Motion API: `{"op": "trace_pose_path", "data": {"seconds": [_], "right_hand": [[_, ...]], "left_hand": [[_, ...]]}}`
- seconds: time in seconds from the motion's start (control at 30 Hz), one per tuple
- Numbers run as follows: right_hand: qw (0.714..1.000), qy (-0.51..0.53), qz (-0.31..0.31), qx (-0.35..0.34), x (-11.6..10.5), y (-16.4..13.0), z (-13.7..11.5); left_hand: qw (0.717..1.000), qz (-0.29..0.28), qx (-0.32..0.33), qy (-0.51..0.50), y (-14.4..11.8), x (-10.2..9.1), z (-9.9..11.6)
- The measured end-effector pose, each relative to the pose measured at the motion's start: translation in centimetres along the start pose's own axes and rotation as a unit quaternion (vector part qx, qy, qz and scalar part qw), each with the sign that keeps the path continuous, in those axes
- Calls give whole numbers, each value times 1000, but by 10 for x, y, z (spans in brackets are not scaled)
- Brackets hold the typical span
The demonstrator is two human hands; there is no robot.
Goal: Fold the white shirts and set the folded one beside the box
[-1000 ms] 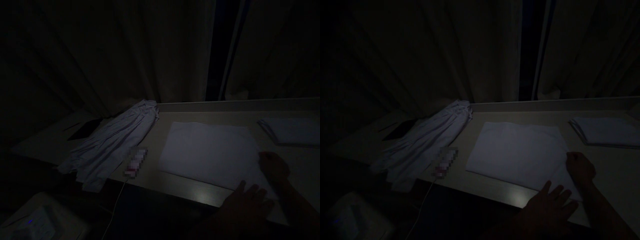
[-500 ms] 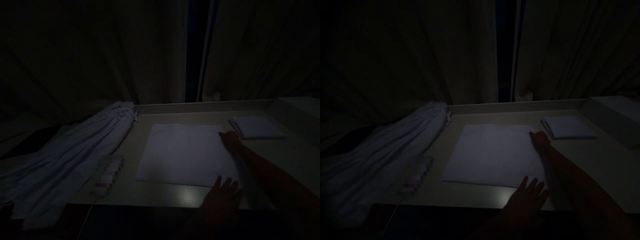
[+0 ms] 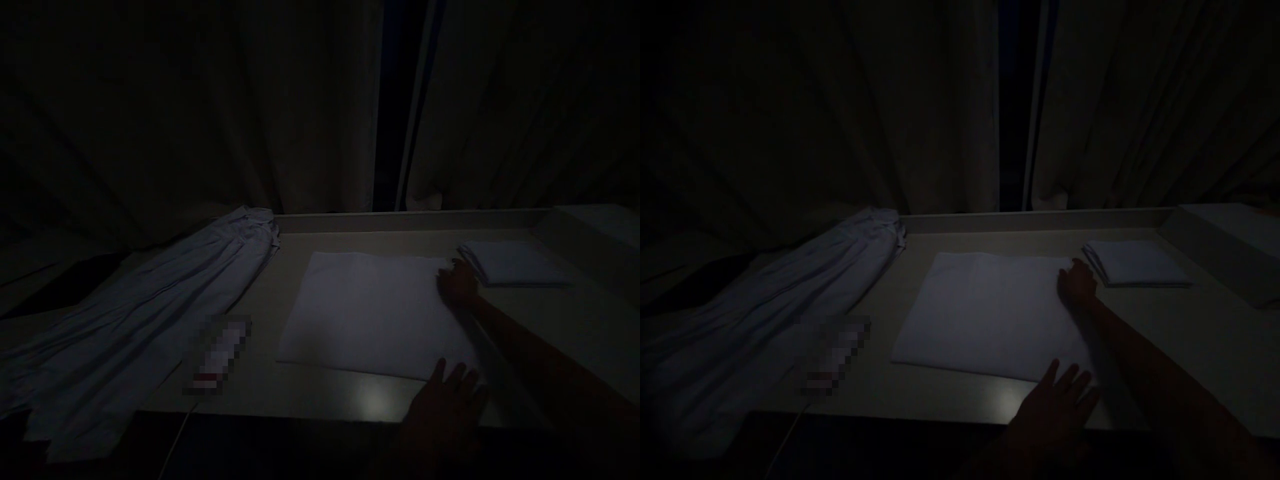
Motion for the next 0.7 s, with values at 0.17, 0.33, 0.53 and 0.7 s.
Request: {"op": "trace_pose_path", "data": {"seconds": [0.17,0.33,0.53,0.7], "right_hand": [[980,-35,65,-185,-11,-117,-5],[975,-104,8,-198,5,-209,50],[979,-120,61,-155,-4,-214,55],[966,-120,80,-215,-6,-217,33]], "left_hand": [[997,60,25,-41,-5,0,6],[988,150,-34,-19,-55,-25,-50],[926,165,-319,113,-186,-69,-227],[940,58,-316,117,-254,-23,-273]]}}
Point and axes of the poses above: each hand's wrist, its own y-axis towards the middle knuckle, its own x-axis out of the palm, z = x × y, the point moved 10 cm from there along y, towards the middle knuckle, and after that the axes turned 4 degrees about -x, right-handed, at the moved point
